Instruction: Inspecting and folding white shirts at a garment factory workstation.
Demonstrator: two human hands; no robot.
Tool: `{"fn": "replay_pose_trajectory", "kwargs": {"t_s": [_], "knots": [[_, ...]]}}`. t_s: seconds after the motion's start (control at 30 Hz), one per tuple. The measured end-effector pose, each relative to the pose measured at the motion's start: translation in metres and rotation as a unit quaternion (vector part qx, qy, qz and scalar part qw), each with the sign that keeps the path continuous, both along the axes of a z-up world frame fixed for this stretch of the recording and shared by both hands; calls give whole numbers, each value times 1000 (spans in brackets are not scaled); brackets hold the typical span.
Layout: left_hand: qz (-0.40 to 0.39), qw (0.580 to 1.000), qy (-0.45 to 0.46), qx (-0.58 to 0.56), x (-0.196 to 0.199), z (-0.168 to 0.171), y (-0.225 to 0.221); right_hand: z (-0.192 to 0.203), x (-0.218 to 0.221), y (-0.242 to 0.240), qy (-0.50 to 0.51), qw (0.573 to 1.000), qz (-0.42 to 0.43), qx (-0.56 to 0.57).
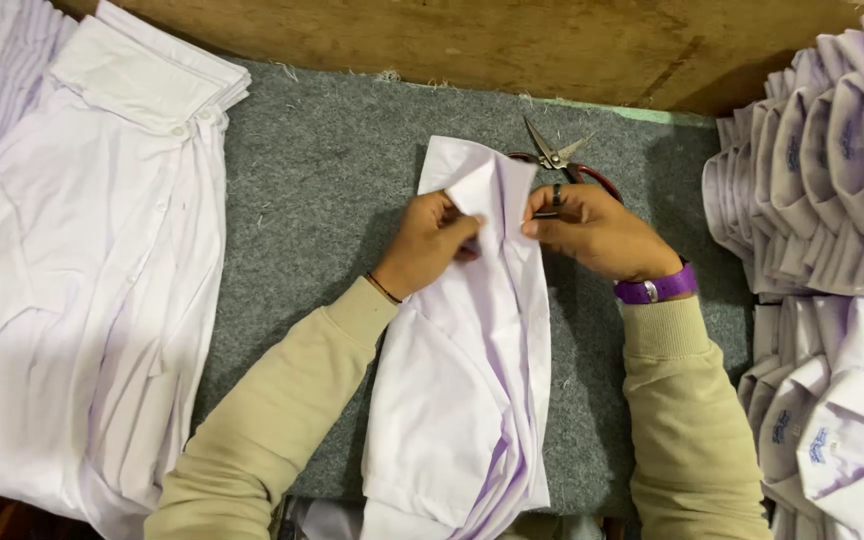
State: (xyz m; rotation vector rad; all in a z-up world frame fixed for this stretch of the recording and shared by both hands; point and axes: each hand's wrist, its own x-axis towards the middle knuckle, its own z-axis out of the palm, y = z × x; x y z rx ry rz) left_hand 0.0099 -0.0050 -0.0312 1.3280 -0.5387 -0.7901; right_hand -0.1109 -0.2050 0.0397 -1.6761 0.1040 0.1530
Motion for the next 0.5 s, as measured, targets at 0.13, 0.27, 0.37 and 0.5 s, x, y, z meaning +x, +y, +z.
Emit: {"fn": "replay_pose_trajectory", "kwargs": {"t_s": [0.13,0.27,0.37,0.5], "knots": [[120,986,94,-63,9,7,9,-7,-20,-2,-10,959,-195,206],[179,968,118,-131,32,82,44,-6,-73,-14,-118,912,-349,179],[170,981,-63,-64,29,146,96,58,-124,17,-110,888,-408,182],[152,982,-103,43,1,215,164,95,-205,41,-67,887,-447,93]]}}
